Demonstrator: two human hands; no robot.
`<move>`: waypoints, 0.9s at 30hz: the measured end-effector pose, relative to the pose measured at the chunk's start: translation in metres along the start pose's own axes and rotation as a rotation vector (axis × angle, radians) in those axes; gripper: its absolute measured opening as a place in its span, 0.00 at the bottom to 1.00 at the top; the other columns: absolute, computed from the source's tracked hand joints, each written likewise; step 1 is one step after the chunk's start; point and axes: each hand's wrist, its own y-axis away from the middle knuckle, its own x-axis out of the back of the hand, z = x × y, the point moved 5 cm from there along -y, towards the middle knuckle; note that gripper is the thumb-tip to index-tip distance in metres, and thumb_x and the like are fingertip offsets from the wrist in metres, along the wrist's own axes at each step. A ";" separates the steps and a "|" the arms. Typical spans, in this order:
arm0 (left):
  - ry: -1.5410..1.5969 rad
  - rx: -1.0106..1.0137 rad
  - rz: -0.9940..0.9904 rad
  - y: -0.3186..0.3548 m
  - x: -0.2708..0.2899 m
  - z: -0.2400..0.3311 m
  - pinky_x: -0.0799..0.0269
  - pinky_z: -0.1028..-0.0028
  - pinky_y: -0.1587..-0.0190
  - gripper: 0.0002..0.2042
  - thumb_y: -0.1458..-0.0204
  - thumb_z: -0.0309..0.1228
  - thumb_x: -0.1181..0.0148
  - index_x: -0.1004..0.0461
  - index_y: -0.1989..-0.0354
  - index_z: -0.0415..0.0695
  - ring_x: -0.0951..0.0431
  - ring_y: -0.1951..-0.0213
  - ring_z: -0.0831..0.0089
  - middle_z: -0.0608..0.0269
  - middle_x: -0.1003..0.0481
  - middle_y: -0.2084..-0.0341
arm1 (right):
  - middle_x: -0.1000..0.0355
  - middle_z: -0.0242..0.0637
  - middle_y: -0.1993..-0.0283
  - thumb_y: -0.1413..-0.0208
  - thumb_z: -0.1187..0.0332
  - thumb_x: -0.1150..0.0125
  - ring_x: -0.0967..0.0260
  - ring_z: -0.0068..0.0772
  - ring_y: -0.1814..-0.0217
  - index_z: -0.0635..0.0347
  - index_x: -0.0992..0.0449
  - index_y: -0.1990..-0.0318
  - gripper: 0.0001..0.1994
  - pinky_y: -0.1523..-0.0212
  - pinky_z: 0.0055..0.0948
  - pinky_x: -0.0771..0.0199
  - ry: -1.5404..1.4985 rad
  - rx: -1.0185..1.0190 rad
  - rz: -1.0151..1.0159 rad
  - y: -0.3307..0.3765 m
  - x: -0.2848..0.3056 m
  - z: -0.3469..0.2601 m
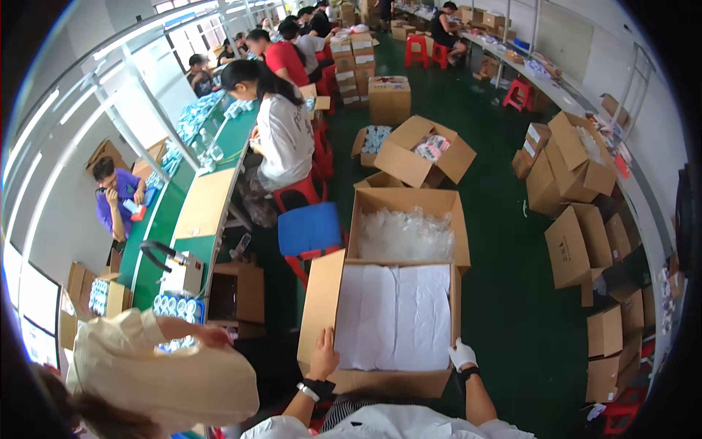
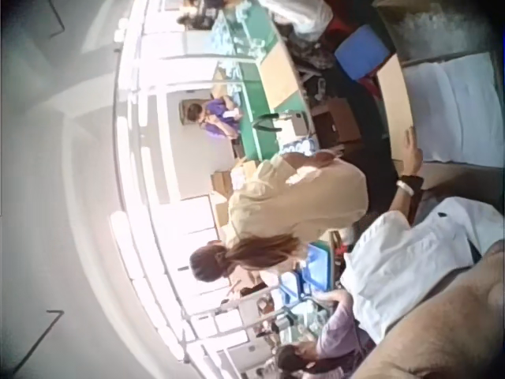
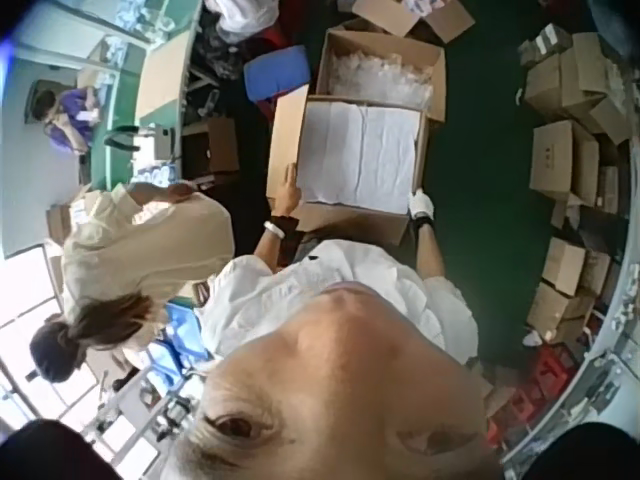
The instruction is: The recorder is packing clear plastic bottles into cardboard boxes with foam inserts and taping them shut.
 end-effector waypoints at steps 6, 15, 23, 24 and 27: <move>-0.112 0.102 0.093 0.049 0.012 0.014 0.34 0.59 0.57 0.31 0.60 0.16 0.57 0.48 0.42 0.44 0.34 0.55 0.46 0.38 0.37 0.55 | 0.29 0.52 0.66 0.51 0.59 0.52 0.32 0.53 0.61 0.63 0.33 0.64 0.15 0.61 0.46 0.32 0.130 -0.155 0.087 -0.018 -0.012 0.010; -0.091 0.262 0.005 0.096 0.016 0.023 0.35 0.53 0.67 0.27 0.54 0.26 0.55 0.49 0.41 0.52 0.29 0.71 0.46 0.38 0.29 0.74 | 0.30 0.54 0.63 0.51 0.59 0.52 0.32 0.54 0.59 0.64 0.34 0.62 0.16 0.60 0.45 0.33 0.167 -0.042 0.014 -0.016 -0.004 0.004; 0.010 0.279 -0.153 0.072 -0.088 -0.026 0.32 0.62 0.61 0.14 0.55 0.25 0.52 0.33 0.57 0.38 0.27 0.63 0.50 0.42 0.28 0.68 | 0.30 0.53 0.62 0.51 0.58 0.54 0.33 0.54 0.58 0.63 0.32 0.63 0.16 0.61 0.46 0.33 0.204 -0.032 0.011 -0.034 -0.023 0.006; 0.010 0.366 -0.204 0.079 -0.114 -0.052 0.32 0.62 0.62 0.13 0.55 0.24 0.53 0.33 0.59 0.38 0.28 0.63 0.49 0.42 0.28 0.68 | 0.30 0.53 0.62 0.51 0.58 0.55 0.33 0.54 0.58 0.63 0.32 0.62 0.17 0.61 0.46 0.33 0.205 -0.001 0.010 -0.038 -0.028 0.004; -0.163 0.295 -0.166 0.085 -0.164 -0.072 0.33 0.61 0.60 0.11 0.58 0.21 0.55 0.32 0.64 0.37 0.30 0.63 0.48 0.41 0.30 0.68 | 0.30 0.54 0.63 0.51 0.58 0.56 0.33 0.55 0.59 0.63 0.32 0.63 0.17 0.61 0.46 0.34 0.170 0.041 0.043 -0.045 -0.032 0.027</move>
